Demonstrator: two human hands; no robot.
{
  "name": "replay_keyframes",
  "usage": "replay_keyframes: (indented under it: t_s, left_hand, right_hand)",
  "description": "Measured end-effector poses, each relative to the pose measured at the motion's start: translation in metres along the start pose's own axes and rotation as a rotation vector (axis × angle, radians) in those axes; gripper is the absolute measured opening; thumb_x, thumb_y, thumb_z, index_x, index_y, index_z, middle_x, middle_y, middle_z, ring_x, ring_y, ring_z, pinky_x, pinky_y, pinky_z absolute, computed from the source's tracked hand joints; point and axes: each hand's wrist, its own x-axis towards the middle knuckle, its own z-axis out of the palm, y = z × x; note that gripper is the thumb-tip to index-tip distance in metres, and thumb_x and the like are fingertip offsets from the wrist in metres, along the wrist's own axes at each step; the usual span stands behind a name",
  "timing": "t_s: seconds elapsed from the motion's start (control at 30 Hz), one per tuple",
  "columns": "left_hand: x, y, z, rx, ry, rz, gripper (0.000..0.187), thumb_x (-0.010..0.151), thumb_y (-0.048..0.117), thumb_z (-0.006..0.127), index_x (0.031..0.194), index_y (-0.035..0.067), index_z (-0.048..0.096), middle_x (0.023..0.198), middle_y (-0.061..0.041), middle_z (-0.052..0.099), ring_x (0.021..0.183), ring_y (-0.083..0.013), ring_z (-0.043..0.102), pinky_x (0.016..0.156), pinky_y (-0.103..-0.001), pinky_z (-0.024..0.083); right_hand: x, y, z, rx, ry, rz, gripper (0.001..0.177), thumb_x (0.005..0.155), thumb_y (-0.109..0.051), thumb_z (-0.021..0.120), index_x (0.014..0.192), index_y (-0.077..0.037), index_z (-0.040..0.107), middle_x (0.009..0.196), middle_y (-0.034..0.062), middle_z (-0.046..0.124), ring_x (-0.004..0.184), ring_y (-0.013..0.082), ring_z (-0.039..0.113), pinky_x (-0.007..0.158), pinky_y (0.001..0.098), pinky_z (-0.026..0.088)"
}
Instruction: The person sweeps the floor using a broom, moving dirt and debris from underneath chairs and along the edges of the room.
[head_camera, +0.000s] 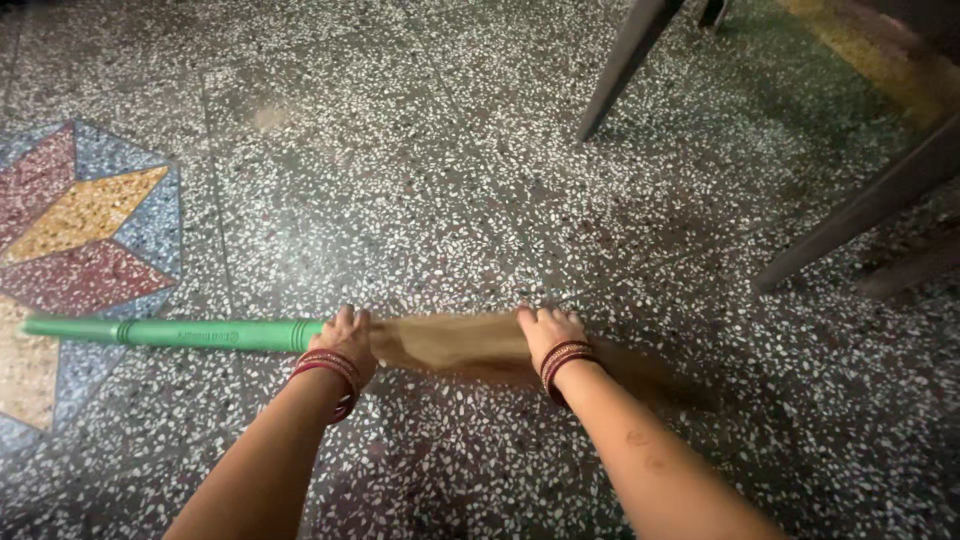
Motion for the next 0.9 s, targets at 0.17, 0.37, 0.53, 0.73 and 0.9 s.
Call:
replay_keyframes:
  t_s: [0.17,0.37,0.53,0.73,0.9]
  left_hand:
    - [-0.005,-0.033,0.019,0.101,0.231,0.030,0.064,0.090,0.020,0.056,0.150,0.013,0.035,0.157,-0.011,0.035,0.147,-0.0298,0.036,0.111,-0.048,0.041]
    - [0.006,-0.071,0.033,0.107,0.493,0.037,0.057,0.092,0.023,0.047,0.147,0.011,0.036,0.149,-0.010,0.042,0.140,-0.0315,0.037,0.109,-0.054,0.034]
    - [0.008,-0.072,-0.005,0.232,0.319,0.131,0.042,0.097,0.031,0.052,0.135,0.015,0.046,0.132,-0.009,0.059,0.134,-0.0285,0.053,0.123,-0.049,0.030]
    - [0.016,-0.069,0.023,0.412,0.288,0.394,0.058,0.096,0.034,0.061,0.145,0.012,0.038,0.127,-0.015,0.061,0.112,-0.0304,0.067,0.092,-0.044,0.054]
    - [-0.005,-0.094,0.046,0.387,0.054,0.587,0.071,0.089,0.059,0.066,0.137,0.013,0.040,0.121,-0.015,0.064,0.104,-0.0323,0.070,0.083,-0.045,0.060]
  right_hand:
    - [-0.023,0.010,-0.039,0.202,0.051,-0.119,0.020,0.085,-0.006,0.064,0.104,-0.013,0.065,0.108,0.0158,0.058,0.105,0.0354,0.060,0.089,0.0446,0.050]
    - [-0.054,0.011,-0.094,0.319,0.193,-0.273,0.011,0.087,-0.004,0.060,0.097,-0.008,0.062,0.097,0.0116,0.055,0.092,0.0297,0.061,0.080,0.0427,0.052]
    - [-0.068,0.021,-0.120,0.293,0.295,-0.270,0.020,0.084,-0.007,0.066,0.104,-0.007,0.064,0.102,0.0103,0.056,0.098,0.0300,0.060,0.085,0.0423,0.051]
    - [-0.069,0.047,-0.124,0.072,0.335,0.020,0.056,0.073,-0.016,0.078,0.126,-0.011,0.063,0.131,0.0120,0.055,0.122,0.0343,0.051,0.099,0.0496,0.042]
    - [-0.068,0.061,-0.126,0.085,0.323,0.127,0.052,0.078,-0.018,0.077,0.127,-0.012,0.061,0.141,0.0107,0.053,0.129,0.0333,0.051,0.109,0.0475,0.040]
